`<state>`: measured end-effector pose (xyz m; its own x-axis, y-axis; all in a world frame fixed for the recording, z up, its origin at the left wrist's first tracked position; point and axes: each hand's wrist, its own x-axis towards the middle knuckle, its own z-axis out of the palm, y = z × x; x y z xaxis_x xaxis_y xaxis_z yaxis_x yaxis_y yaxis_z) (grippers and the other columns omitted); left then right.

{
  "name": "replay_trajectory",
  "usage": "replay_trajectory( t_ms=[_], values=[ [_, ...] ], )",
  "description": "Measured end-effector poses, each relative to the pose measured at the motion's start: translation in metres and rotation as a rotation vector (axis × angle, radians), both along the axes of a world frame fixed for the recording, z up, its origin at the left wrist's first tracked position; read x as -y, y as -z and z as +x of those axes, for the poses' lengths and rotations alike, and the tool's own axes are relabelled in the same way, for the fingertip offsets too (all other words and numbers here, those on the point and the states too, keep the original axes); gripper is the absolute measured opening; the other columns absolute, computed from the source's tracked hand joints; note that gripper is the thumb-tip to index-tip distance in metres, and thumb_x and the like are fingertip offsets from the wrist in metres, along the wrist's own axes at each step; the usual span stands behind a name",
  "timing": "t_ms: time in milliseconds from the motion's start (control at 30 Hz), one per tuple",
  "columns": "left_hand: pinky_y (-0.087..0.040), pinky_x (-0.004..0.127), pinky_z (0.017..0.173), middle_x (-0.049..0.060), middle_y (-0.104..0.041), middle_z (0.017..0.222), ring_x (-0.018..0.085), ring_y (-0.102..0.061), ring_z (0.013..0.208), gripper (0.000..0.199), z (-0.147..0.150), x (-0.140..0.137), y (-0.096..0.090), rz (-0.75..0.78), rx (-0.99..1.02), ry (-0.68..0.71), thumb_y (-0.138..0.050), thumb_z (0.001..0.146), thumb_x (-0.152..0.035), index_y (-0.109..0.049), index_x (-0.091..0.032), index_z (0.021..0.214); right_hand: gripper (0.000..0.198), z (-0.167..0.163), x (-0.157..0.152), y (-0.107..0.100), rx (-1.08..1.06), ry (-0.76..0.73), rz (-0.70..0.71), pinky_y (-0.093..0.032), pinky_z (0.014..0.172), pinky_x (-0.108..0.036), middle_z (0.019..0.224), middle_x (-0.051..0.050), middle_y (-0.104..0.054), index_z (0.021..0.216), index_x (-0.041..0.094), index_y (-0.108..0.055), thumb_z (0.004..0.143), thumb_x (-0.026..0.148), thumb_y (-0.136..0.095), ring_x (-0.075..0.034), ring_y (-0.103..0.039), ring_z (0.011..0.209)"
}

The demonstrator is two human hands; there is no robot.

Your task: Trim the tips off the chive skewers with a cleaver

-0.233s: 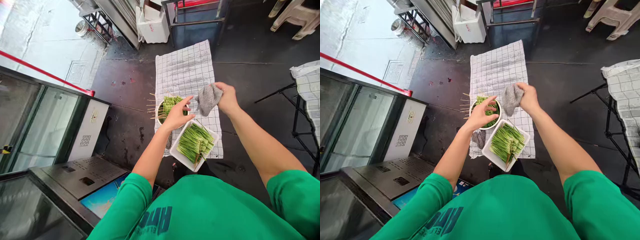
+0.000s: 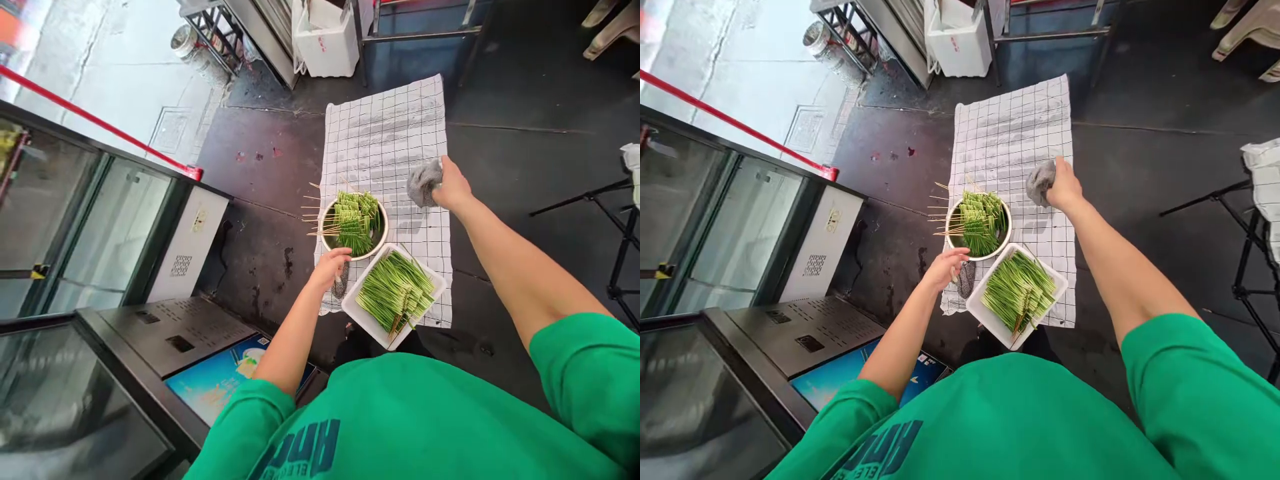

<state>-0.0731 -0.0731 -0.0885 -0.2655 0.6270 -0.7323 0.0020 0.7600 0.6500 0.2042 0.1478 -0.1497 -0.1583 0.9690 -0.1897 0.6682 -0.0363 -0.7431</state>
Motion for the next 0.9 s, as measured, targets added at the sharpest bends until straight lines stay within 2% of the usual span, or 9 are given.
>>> replay_trajectory(
  t_ms=[67, 133, 200, 367, 433, 533, 600, 767, 900],
  values=[
    [-0.036, 0.02, 0.052, 0.005, -0.065, 0.087, 0.005, -0.045, 0.054, 0.033, -0.02, 0.022, 0.031, -0.117, -0.019, -0.215, -0.061, 0.067, -0.005, -0.07, -0.015, 0.097, 0.054, -0.01, 0.022, 0.02, 0.121, -0.005, -0.107, -0.042, 0.1, -0.042, 0.141, -0.021, -0.049, 0.135, 0.007, -0.049, 0.083, 0.022, -0.055, -0.025, -0.057, 0.118],
    [-0.04, 0.02, 0.057, 0.006, -0.064, 0.087, 0.007, -0.05, 0.058, 0.035, -0.034, 0.039, 0.059, -0.168, -0.086, -0.284, -0.061, 0.066, -0.001, -0.068, -0.013, 0.098, 0.044, -0.019, 0.063, 0.039, 0.11, -0.02, -0.205, -0.046, 0.096, -0.044, 0.121, -0.014, -0.066, 0.12, 0.011, -0.062, 0.077, 0.015, -0.057, -0.025, -0.064, 0.105],
    [-0.044, 0.021, 0.061, 0.006, -0.063, 0.085, 0.009, -0.054, 0.063, 0.038, -0.041, 0.05, 0.085, -0.217, -0.144, -0.297, -0.062, 0.066, 0.0, -0.065, -0.012, 0.102, 0.036, -0.023, 0.115, 0.056, 0.034, 0.008, -0.288, -0.049, 0.09, -0.041, 0.104, -0.01, -0.072, 0.11, 0.013, -0.067, 0.075, 0.016, -0.056, -0.023, -0.067, 0.091],
    [-0.051, 0.029, 0.075, 0.01, -0.066, 0.094, 0.016, -0.064, 0.079, 0.05, -0.047, 0.066, 0.13, -0.307, -0.247, -0.188, -0.07, 0.069, -0.006, -0.059, -0.014, 0.118, 0.037, -0.007, 0.247, 0.09, -0.211, 0.476, -0.454, -0.053, 0.067, -0.031, 0.096, -0.01, -0.071, 0.106, 0.015, -0.065, 0.078, 0.034, -0.05, -0.019, -0.068, 0.076],
    [-0.05, 0.033, 0.085, 0.014, -0.066, 0.108, 0.021, -0.064, 0.094, 0.055, -0.051, 0.071, 0.138, -0.318, -0.303, -0.084, -0.071, 0.07, -0.01, -0.057, -0.015, 0.124, 0.038, 0.004, 0.292, 0.094, -0.168, 0.529, -0.492, -0.053, 0.067, -0.032, 0.095, -0.01, -0.071, 0.104, 0.015, -0.065, 0.075, 0.036, -0.05, -0.019, -0.067, 0.073],
    [-0.043, 0.036, 0.1, 0.017, -0.059, 0.13, 0.027, -0.055, 0.119, 0.054, -0.057, 0.076, 0.141, -0.278, -0.37, 0.132, -0.071, 0.072, -0.012, -0.059, -0.015, 0.125, 0.04, 0.01, 0.35, 0.095, -0.026, 0.537, -0.506, -0.052, 0.075, -0.035, 0.097, -0.01, -0.072, 0.103, 0.017, -0.066, 0.071, 0.035, -0.052, -0.02, -0.067, 0.076],
    [-0.039, 0.036, 0.106, 0.015, -0.058, 0.133, 0.027, -0.052, 0.124, 0.049, -0.06, 0.079, 0.14, -0.228, -0.371, 0.297, -0.068, 0.075, -0.012, -0.061, -0.015, 0.123, 0.042, 0.002, 0.383, 0.095, 0.013, 0.569, -0.525, -0.052, 0.08, -0.036, 0.099, -0.011, -0.072, 0.105, 0.017, -0.065, 0.069, 0.036, -0.054, -0.022, -0.067, 0.081],
    [-0.047, 0.032, 0.096, 0.007, -0.072, 0.106, 0.021, -0.065, 0.101, 0.029, -0.059, 0.087, 0.133, -0.19, -0.24, 0.696, -0.065, 0.077, -0.014, -0.072, -0.017, 0.105, 0.054, -0.046, 0.431, 0.1, -0.054, 0.662, -0.646, -0.051, 0.085, -0.037, 0.105, -0.013, -0.071, 0.106, 0.016, -0.064, 0.064, 0.049, -0.064, -0.025, -0.068, 0.093],
    [-0.05, 0.031, 0.091, 0.004, -0.074, 0.089, 0.021, -0.068, 0.09, 0.022, -0.05, 0.099, 0.132, -0.215, -0.112, 0.907, -0.069, 0.072, -0.015, -0.076, -0.018, 0.092, 0.045, -0.077, 0.436, 0.113, -0.06, 0.788, -0.658, -0.051, 0.077, -0.035, 0.082, -0.006, -0.071, 0.094, 0.019, -0.065, 0.06, 0.049, -0.066, -0.024, -0.068, 0.082]
  ],
)
